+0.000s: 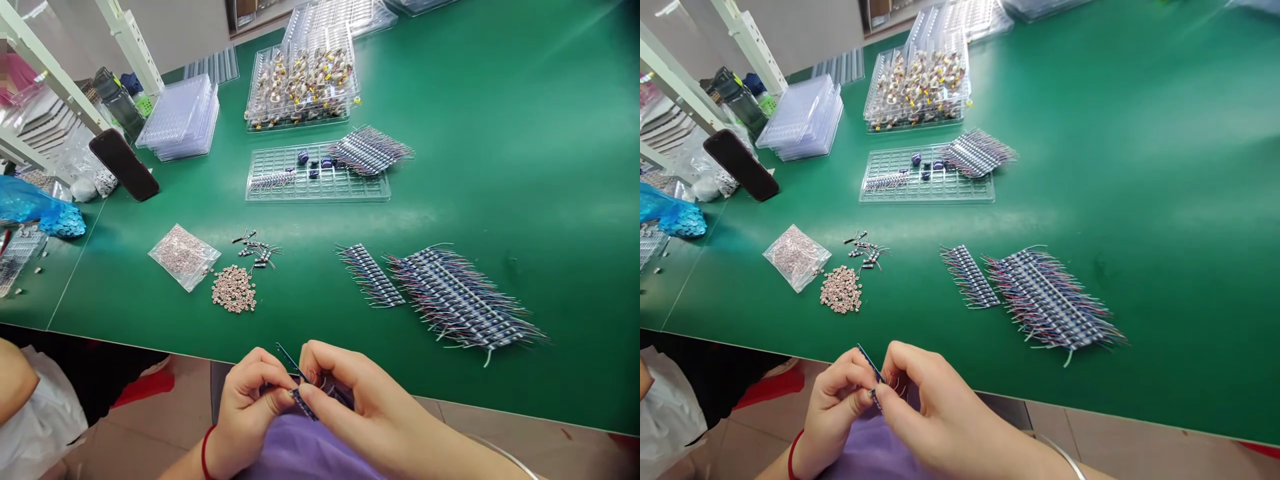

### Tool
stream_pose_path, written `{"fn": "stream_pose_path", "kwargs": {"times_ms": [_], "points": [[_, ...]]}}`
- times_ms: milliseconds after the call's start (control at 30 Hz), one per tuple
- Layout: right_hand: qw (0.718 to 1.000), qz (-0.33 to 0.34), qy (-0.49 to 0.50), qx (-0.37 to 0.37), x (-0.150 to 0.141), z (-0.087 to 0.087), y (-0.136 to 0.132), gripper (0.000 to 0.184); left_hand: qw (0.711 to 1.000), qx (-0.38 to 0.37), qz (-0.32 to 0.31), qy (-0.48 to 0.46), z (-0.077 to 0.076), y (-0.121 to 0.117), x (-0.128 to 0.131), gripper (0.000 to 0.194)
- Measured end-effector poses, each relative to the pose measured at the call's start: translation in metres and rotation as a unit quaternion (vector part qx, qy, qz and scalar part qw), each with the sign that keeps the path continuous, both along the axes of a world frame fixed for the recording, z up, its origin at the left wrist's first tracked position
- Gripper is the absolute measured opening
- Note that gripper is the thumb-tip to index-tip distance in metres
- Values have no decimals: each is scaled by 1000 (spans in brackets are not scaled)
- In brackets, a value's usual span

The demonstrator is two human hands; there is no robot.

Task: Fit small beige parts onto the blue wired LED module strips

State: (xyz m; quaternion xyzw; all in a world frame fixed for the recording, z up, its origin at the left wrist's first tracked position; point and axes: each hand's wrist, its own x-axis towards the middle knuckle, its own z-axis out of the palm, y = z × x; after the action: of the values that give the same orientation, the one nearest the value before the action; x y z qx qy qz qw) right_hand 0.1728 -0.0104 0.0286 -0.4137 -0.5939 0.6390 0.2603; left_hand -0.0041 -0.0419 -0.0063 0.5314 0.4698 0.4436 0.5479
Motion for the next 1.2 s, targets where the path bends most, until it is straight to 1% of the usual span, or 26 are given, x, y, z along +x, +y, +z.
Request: {"fn": "stream_pose_path", "kwargs": {"times_ms": [100,200,333,467,533,733,833,933,1000,1033,1100,1133,1167,1200], "points": [[1000,-11,11,-6,0,-3,0,23,1000,-1,-1,6,1,1,1,24],[999,-29,33,-31,1,-6,0,24,1000,6,0,8,2,1,1,20],[992,-42,72,-90,3,-10,0,27,999,21,5,26,5,1,0,22],[979,-43,107,-165,6,-13,0,37,998,27,9,48,7,2,-1,20],[974,-45,113,-191,8,-14,1,42,998,24,11,53,7,2,-1,21],[964,-47,131,-227,10,-18,3,48,998,9,8,65,5,1,-1,29],[965,-49,130,-222,9,-20,2,47,998,11,6,65,4,1,-1,31],[975,-58,116,-179,9,-21,-1,40,998,11,9,64,3,1,-1,30],[987,-70,90,-115,9,-20,-4,31,998,12,11,65,4,2,0,28],[992,-75,73,-65,9,-19,-5,25,998,17,12,67,5,2,0,27],[994,-81,43,68,10,-18,-8,14,997,38,16,71,7,2,0,22],[986,-81,33,145,11,-18,-10,10,996,52,18,72,7,2,0,20],[971,-78,25,223,12,-19,-11,12,995,66,19,73,8,2,0,17],[952,-70,18,299,13,-20,-13,19,994,79,19,74,8,1,0,14]]}}
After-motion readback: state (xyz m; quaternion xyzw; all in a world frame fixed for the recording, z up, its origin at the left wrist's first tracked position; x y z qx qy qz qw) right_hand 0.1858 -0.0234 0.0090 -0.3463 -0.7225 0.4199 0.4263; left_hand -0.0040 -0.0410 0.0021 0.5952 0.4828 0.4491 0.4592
